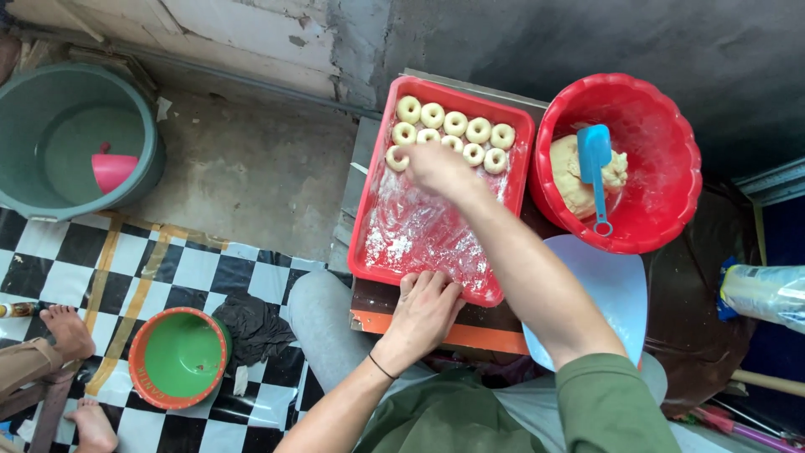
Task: Shaping small pieces of dough into donuts by rolling them and poking a hole in the center before placing them on a tray.
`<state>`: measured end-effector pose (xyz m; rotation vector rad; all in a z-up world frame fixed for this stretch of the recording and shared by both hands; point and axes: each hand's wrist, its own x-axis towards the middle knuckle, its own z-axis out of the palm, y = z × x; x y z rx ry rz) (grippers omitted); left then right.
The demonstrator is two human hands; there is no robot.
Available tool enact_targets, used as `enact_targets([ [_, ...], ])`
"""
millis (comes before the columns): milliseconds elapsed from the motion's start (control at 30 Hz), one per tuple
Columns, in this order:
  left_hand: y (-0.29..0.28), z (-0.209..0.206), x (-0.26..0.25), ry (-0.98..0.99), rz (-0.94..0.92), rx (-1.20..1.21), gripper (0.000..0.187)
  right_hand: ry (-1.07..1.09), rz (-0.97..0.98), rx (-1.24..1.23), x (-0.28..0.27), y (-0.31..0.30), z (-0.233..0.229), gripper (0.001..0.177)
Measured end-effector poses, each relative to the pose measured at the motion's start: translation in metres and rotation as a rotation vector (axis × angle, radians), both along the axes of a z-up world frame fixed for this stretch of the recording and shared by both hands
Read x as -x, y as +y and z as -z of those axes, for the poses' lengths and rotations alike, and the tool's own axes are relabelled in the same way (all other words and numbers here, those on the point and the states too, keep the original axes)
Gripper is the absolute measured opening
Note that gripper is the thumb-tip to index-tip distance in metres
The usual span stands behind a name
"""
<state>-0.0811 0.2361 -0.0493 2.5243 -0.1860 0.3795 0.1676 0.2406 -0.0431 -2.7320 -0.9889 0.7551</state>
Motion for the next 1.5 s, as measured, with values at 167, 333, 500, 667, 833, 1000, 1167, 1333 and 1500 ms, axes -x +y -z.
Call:
enact_targets([
  [167,0.0,-0.016,-0.001,0.05,0.008,0.101,0.018,0.06,0.173,-0.807,0.036,-0.064,-0.115,0.015],
  [333,-0.021,-0.022,-0.022,0.065,0.043,0.688,0.013,-0.177,0.414,-1.099,0.115,-0.174,-0.119,0.012],
  [500,-0.06,-0.042,-0.043,0.155,0.153,0.77,0.015,-0.179,0.273,-0.617,0.117,-0.297,-0.045,0.029],
  [667,-0.108,-0.076,-0.042,0.263,0.316,0.559,0.035,-0.462,0.615,-0.542,0.056,-0.315,-0.062,0.025],
  [833,-0.126,-0.113,-0.037,0.36,0.549,0.349,0.041,-0.203,0.731,-0.079,-0.031,-0.329,0.038,0.044],
  [1000,-0.124,-0.09,-0.073,0.25,0.475,0.329,0.036,-0.214,0.826,-0.478,-0.028,-0.339,0.013,0.025],
  [1167,-0.136,-0.084,-0.159,0.197,0.409,0.297,0.032,-0.148,0.992,-1.046,0.03,-0.384,-0.049,0.029],
  [1333,-0.156,0.014,-0.301,0.068,0.283,0.092,0.042,-0.011,1.076,-1.333,0.095,-0.418,-0.046,0.022],
  [1500,-0.174,0.069,-0.34,-0.141,0.002,-0.581,0.019,0.107,1.117,-1.158,0.131,-0.436,-0.043,0.027],
])
